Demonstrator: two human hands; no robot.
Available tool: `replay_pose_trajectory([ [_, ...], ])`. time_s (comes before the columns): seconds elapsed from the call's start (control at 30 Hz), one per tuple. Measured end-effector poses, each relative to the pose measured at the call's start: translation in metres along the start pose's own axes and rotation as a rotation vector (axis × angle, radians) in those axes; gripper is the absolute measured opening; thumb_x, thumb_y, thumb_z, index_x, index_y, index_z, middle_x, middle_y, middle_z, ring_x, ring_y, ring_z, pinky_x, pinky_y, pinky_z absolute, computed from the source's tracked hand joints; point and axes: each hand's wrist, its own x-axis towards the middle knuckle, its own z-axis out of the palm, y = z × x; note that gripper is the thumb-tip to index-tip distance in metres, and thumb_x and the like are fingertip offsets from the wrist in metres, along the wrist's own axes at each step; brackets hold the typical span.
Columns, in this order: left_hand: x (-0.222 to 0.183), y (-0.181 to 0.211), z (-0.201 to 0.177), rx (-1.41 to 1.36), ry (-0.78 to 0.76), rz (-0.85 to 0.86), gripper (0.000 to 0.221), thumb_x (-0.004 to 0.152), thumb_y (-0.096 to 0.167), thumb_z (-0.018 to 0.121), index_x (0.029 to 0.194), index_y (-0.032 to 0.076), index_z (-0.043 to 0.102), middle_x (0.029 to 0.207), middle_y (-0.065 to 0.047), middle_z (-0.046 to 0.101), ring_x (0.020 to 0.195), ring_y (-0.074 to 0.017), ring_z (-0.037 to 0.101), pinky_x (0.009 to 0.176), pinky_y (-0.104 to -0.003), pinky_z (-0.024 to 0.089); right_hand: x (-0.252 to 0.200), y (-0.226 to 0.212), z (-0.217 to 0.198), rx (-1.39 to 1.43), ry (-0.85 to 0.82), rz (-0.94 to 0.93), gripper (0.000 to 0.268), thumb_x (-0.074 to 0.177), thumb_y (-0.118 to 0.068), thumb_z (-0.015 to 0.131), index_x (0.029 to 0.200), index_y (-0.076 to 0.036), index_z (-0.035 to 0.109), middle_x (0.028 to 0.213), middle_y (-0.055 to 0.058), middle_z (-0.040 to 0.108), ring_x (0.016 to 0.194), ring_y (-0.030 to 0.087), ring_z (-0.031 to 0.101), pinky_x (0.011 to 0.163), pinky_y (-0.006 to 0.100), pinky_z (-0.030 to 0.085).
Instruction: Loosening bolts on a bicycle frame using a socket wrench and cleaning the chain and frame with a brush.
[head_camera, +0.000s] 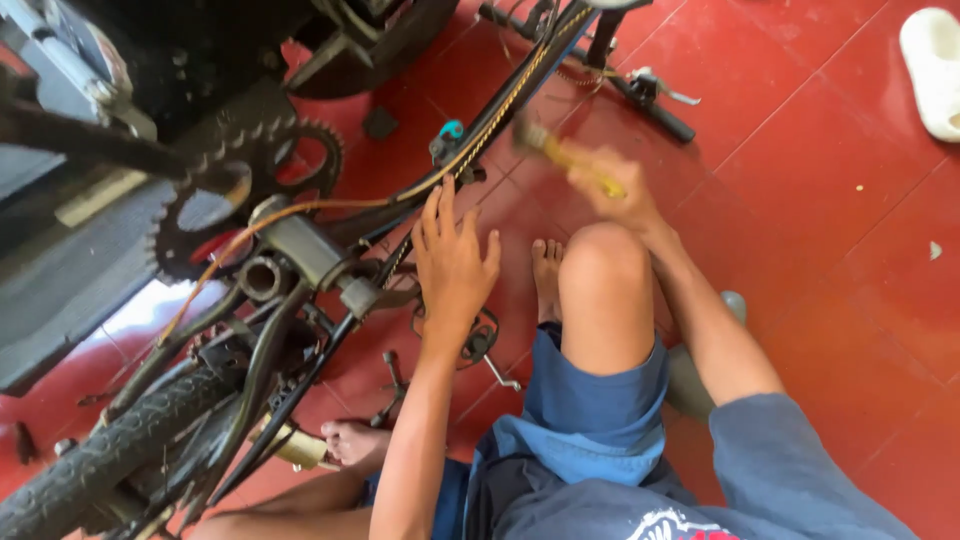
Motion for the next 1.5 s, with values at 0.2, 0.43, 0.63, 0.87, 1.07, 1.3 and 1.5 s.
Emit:
replay_pose_trajectory([
  [0.2,0.0,-0.001,0.003,-0.009,-0.012,-0.018,0.029,0.093,0.024,0.07,0.114,0.005,0.072,0.154,-0.019,0.046,0.145,-0.0317,0.039,0.106,-0.046,0.041,0.023,-0.044,0.003,0.244,-0.116,0.153,0.023,0.101,-0.013,0.076,0.121,-0.003,0.075,0.103,0.021,0.075,0.091,0.021,0.071,0.073,0.039,0.058],
  [0.43,0.001,-0.002,0.001,-0.007,-0.012,-0.026,0.028,0.092,0.023,0.071,0.114,0.005,0.072,0.155,-0.018,0.046,0.146,-0.0304,0.039,0.107,-0.045,0.041,0.005,0.002,0.007,0.869,-0.209,0.432,0.046,0.102,-0.008,0.058,0.143,0.011,0.052,0.125,0.033,0.065,0.101,0.033,0.072,0.088,0.051,0.063],
  [0.63,-0.004,-0.002,0.009,-0.027,0.012,-0.051,0.034,0.093,0.022,0.069,0.121,0.004,0.066,0.143,-0.015,0.049,0.14,-0.0313,0.043,0.103,-0.045,0.046,-0.018,0.024,0.036,1.164,-0.178,0.631,0.039,0.094,-0.005,0.061,0.13,0.011,0.063,0.116,0.029,0.072,0.096,0.034,0.076,0.087,0.051,0.064],
  [0.87,-0.024,-0.007,0.037,-0.064,-0.125,0.066,0.029,0.094,0.037,0.063,0.114,0.016,0.067,0.097,-0.002,0.067,0.098,-0.0231,0.07,0.09,-0.042,0.049,-0.008,0.004,0.026,1.141,-0.217,0.681,0.036,0.096,-0.008,0.058,0.125,0.013,0.063,0.107,0.034,0.071,0.092,0.038,0.076,0.085,0.056,0.064],
  [1.07,-0.037,0.007,0.027,-0.11,-0.241,0.062,0.034,0.093,0.041,0.062,0.115,0.014,0.067,0.095,-0.005,0.07,0.095,-0.0268,0.071,0.095,-0.045,0.046,-0.003,-0.002,0.026,0.841,-0.302,0.536,0.027,0.091,-0.003,0.066,0.115,0.01,0.07,0.111,0.027,0.073,0.097,0.031,0.074,0.087,0.049,0.063],
  [1.3,-0.03,0.012,0.001,-0.244,-0.323,0.032,0.032,0.1,0.03,0.059,0.122,0.008,0.068,0.098,-0.01,0.072,0.097,-0.0283,0.071,0.097,-0.044,0.048,0.002,-0.004,0.027,0.994,-0.16,0.677,0.039,0.095,-0.015,0.057,0.122,0.011,0.065,0.116,0.031,0.07,0.095,0.035,0.076,0.09,0.053,0.063],
  [1.5,-0.035,0.008,0.011,-0.201,-0.35,0.046,0.035,0.1,0.033,0.059,0.125,0.01,0.066,0.102,-0.01,0.073,0.102,-0.0282,0.071,0.1,-0.044,0.046,0.005,-0.031,0.014,0.609,-0.314,0.755,0.043,0.106,-0.03,0.049,0.134,-0.001,0.066,0.116,0.02,0.07,0.08,0.03,0.075,0.073,0.043,0.064],
])
